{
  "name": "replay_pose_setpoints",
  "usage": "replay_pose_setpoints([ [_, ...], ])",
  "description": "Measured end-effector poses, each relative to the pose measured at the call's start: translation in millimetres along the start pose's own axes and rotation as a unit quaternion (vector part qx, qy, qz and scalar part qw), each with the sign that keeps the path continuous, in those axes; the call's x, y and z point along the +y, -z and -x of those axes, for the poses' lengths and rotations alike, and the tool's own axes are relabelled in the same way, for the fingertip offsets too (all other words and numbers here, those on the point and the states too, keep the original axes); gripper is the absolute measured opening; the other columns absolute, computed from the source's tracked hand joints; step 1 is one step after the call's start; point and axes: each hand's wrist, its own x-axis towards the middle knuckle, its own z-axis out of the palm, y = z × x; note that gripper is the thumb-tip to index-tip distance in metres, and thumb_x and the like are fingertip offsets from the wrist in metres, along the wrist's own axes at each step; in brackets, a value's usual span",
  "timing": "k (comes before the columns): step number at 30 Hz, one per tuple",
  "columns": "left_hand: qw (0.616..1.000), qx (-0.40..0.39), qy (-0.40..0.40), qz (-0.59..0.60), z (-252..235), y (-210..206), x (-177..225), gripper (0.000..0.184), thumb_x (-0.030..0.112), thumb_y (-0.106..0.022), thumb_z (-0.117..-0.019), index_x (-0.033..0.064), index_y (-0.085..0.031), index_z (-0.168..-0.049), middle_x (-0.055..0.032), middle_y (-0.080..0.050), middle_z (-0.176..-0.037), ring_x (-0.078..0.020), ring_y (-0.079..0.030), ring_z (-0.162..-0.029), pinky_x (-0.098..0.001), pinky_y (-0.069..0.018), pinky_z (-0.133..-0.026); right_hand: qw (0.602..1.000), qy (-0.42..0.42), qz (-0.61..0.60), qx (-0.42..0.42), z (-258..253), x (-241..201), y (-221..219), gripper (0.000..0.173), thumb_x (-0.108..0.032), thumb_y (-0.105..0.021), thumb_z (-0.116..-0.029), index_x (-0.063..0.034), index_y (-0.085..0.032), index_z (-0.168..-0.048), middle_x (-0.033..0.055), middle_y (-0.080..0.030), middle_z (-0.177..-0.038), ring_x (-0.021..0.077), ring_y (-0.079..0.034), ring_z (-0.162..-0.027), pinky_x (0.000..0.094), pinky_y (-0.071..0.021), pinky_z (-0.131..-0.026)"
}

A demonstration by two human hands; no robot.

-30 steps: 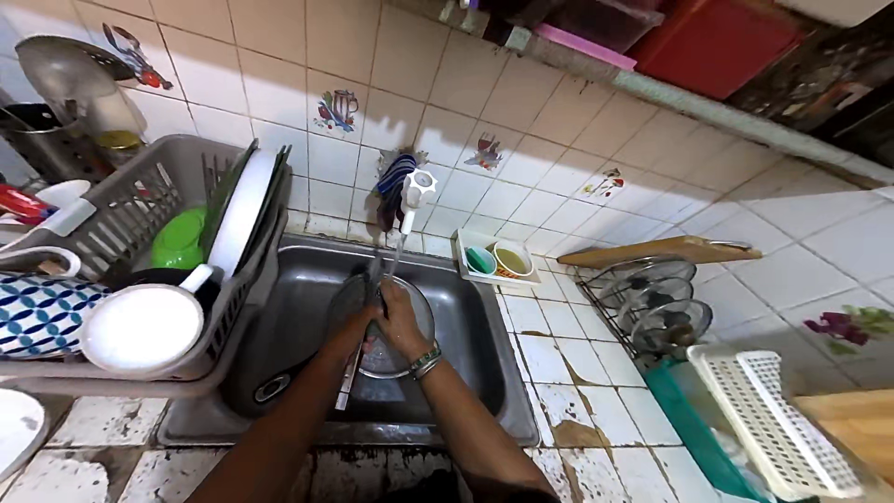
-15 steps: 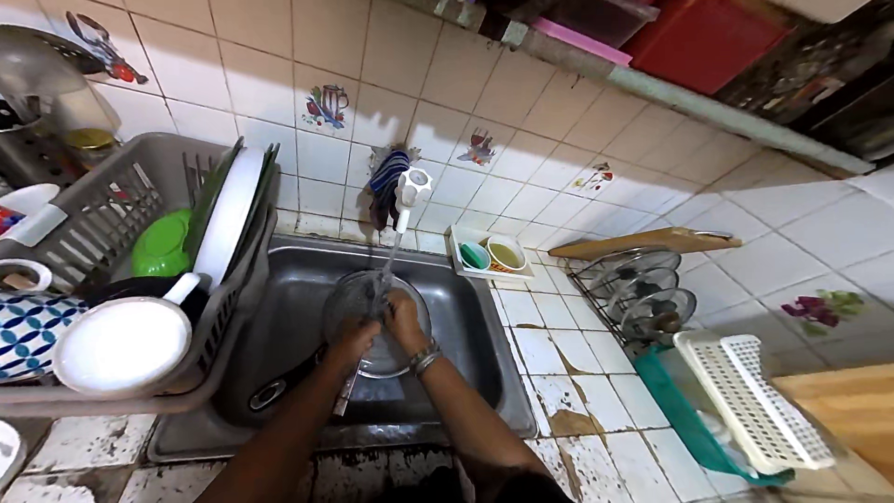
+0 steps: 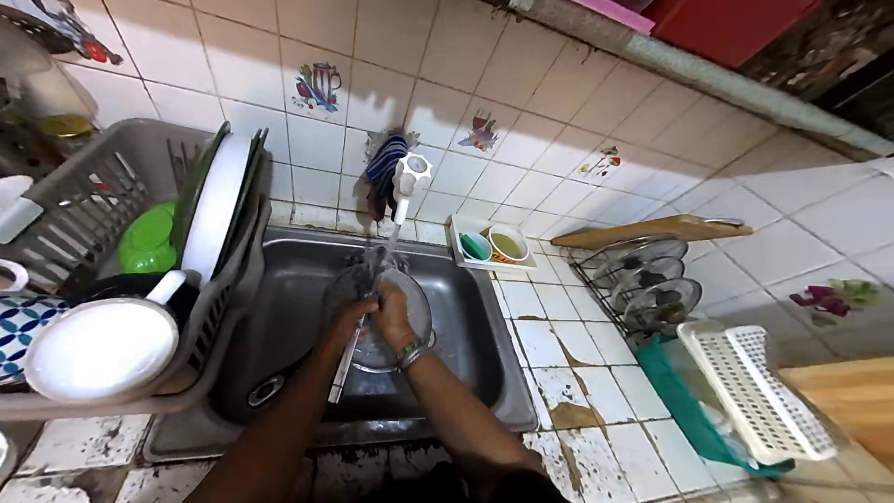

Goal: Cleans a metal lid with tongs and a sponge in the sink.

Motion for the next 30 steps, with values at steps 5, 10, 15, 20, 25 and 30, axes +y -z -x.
replay_pose_setpoints([
  [5,0.994,-0.023,0.058,0.095,-4.3,7.8,-11.5,0.057,0.052,-0.019,-0.1103,0.0065,-0.050,-0.098,-0.0014,-0.052,-0.068,-0.0050,-0.044,-0.042,-0.0175,-0.0391,-0.038,1.000,-0.014,-0.008,0.003,-19.0,17.5,2.6,0.036,-0.012,-0.068,-0.0968,0.0067,-0.066,-0.127,0.0265,-0.068,-0.125,0.0389,-0.063,-0.121,0.0507,-0.0451,-0.110],
  [10,0.998,0.042,0.044,0.032,-9.1,11.8,-18.1,0.022,0.023,-0.037,-0.1126,0.0050,-0.049,-0.107,0.0015,-0.046,-0.062,-0.0044,-0.044,-0.043,-0.0170,-0.0405,-0.041,0.999,0.028,0.009,-0.036,0.8,1.9,-6.3,0.040,-0.010,-0.065,-0.0948,0.0019,-0.065,-0.133,0.0227,-0.067,-0.130,0.0358,-0.061,-0.125,0.0466,-0.0439,-0.112],
  [15,0.997,-0.029,0.028,-0.070,-4.7,2.5,-15.2,0.025,0.004,-0.040,-0.1080,-0.0027,-0.044,-0.132,-0.0020,-0.050,-0.084,-0.0032,-0.044,-0.051,-0.0166,-0.0393,-0.045,0.999,-0.023,0.029,0.013,-23.1,22.0,17.7,0.039,-0.006,-0.068,-0.0947,0.0033,-0.064,-0.132,0.0255,-0.066,-0.126,0.0402,-0.062,-0.121,0.0525,-0.0462,-0.109],
  [20,0.995,-0.009,0.028,-0.098,-8.8,5.9,-10.0,0.024,0.005,-0.038,-0.1090,-0.0026,-0.045,-0.131,-0.0014,-0.049,-0.078,-0.0049,-0.045,-0.052,-0.0184,-0.0413,-0.048,0.998,0.046,0.030,-0.006,-1.6,10.0,6.5,0.035,-0.008,-0.063,-0.0949,0.0047,-0.068,-0.127,0.0249,-0.069,-0.123,0.0376,-0.064,-0.121,0.0474,-0.0457,-0.110],
  [25,0.990,-0.036,0.023,-0.132,-4.7,3.7,-12.2,0.028,0.002,-0.042,-0.1071,-0.0039,-0.046,-0.134,-0.0027,-0.051,-0.085,-0.0038,-0.046,-0.054,-0.0173,-0.0414,-0.048,0.999,0.000,0.050,-0.003,-12.4,19.1,13.3,0.034,-0.008,-0.064,-0.0960,0.0049,-0.067,-0.127,0.0256,-0.067,-0.125,0.0385,-0.063,-0.122,0.0482,-0.0458,-0.110],
  [30,0.991,-0.020,0.018,-0.133,-5.2,11.2,-11.5,0.028,0.002,-0.044,-0.1065,-0.0042,-0.046,-0.134,-0.0019,-0.051,-0.083,-0.0043,-0.047,-0.056,-0.0185,-0.0421,-0.051,0.997,0.016,0.067,-0.042,-12.3,13.4,11.7,0.033,-0.012,-0.061,-0.0995,0.0034,-0.068,-0.127,0.0245,-0.069,-0.124,0.0385,-0.063,-0.122,0.0501,-0.0468,-0.108],
])
